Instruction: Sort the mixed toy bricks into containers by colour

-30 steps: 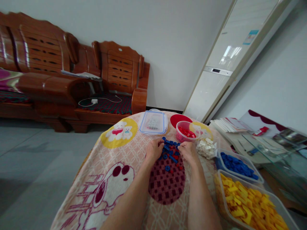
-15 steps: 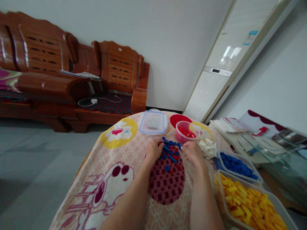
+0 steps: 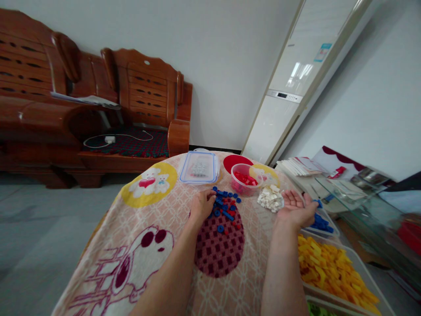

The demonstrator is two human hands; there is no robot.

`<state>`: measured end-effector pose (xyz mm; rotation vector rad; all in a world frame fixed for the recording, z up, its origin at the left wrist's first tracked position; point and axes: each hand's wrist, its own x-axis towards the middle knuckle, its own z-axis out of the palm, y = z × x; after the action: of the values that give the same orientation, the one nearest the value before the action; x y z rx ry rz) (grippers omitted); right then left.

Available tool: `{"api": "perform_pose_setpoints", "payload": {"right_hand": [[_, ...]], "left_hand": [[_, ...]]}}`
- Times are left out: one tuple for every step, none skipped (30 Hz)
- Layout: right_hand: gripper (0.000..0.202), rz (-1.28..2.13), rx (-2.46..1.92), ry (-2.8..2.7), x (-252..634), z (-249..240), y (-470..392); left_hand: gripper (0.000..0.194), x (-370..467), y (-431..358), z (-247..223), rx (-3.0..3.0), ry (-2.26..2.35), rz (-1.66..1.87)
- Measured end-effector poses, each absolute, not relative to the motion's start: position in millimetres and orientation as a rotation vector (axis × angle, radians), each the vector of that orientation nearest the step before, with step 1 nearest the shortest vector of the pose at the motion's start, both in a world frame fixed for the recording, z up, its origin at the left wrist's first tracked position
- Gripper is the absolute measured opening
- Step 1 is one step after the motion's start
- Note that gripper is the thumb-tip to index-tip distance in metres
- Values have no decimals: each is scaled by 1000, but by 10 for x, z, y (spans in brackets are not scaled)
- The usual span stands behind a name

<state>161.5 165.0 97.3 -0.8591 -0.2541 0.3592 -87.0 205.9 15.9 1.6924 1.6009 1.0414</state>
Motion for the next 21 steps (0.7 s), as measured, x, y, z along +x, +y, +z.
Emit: {"api": "perform_pose_setpoints", "payload": {"right_hand": [[30, 374, -880, -228, 1650, 973, 1636], [28, 396, -909, -210, 1660, 970, 1635], [26, 422, -937, -204, 1646, 966, 1645], [25, 448, -959, -213, 1613, 961, 1664], [24, 476, -974, -237, 1565, 957, 1688], [25, 501, -983, -273, 1507, 954, 1713], [26, 524, -988, -320, 1447, 954, 1736], [28, 547, -991, -375, 1387, 954, 1755], [29, 574, -1000, -433, 1331, 957, 1769], [31, 601, -1016, -489, 1280, 959, 1779], [33, 625, -1037, -548, 1234, 961, 1784], [34, 648, -1064, -608, 1193, 962, 1786], [35, 673, -1099, -667, 1154, 959, 1786], [35, 703, -1141, -732, 1118, 954, 1785], [34, 739, -1189, -808, 1082, 943, 1783], [33, 787, -1243, -900, 1046, 927, 1782], [32, 847, -1301, -1007, 1009, 905, 1781], [31, 906, -1365, -1121, 971, 877, 1781], [28, 958, -1432, -1237, 932, 844, 1781], [25, 996, -1504, -1347, 892, 808, 1783], [22, 1010, -1575, -1446, 852, 770, 1784]], "left_hand": [[29, -870, 2059, 158, 1696, 1600, 1046], [29, -871, 2058, 159, 1697, 1600, 1047], [28, -872, 2055, 162, 1698, 1600, 1047], [28, -873, 2052, 165, 1698, 1597, 1045], [28, -874, 2049, 168, 1698, 1592, 1042], [28, -875, 2046, 171, 1697, 1588, 1040], [28, -875, 2044, 173, 1695, 1586, 1038], [28, -875, 2042, 173, 1692, 1587, 1038], [28, -874, 2042, 171, 1686, 1592, 1038], [28, -873, 2043, 169, 1681, 1596, 1039], [28, -872, 2044, 166, 1677, 1599, 1041], [28, -871, 2045, 163, 1677, 1601, 1043], [28, -870, 2047, 160, 1679, 1603, 1046], [28, -870, 2049, 157, 1683, 1602, 1048], [28, -870, 2050, 155, 1688, 1601, 1050], [28, -871, 2050, 154, 1691, 1601, 1051], [28, -871, 2049, 155, 1693, 1601, 1049], [28, -872, 2046, 159, 1694, 1599, 1047], [28, -872, 2042, 166, 1693, 1599, 1045], [28, -873, 2037, 174, 1693, 1600, 1043], [28, -873, 2032, 184, 1691, 1603, 1041]]}}
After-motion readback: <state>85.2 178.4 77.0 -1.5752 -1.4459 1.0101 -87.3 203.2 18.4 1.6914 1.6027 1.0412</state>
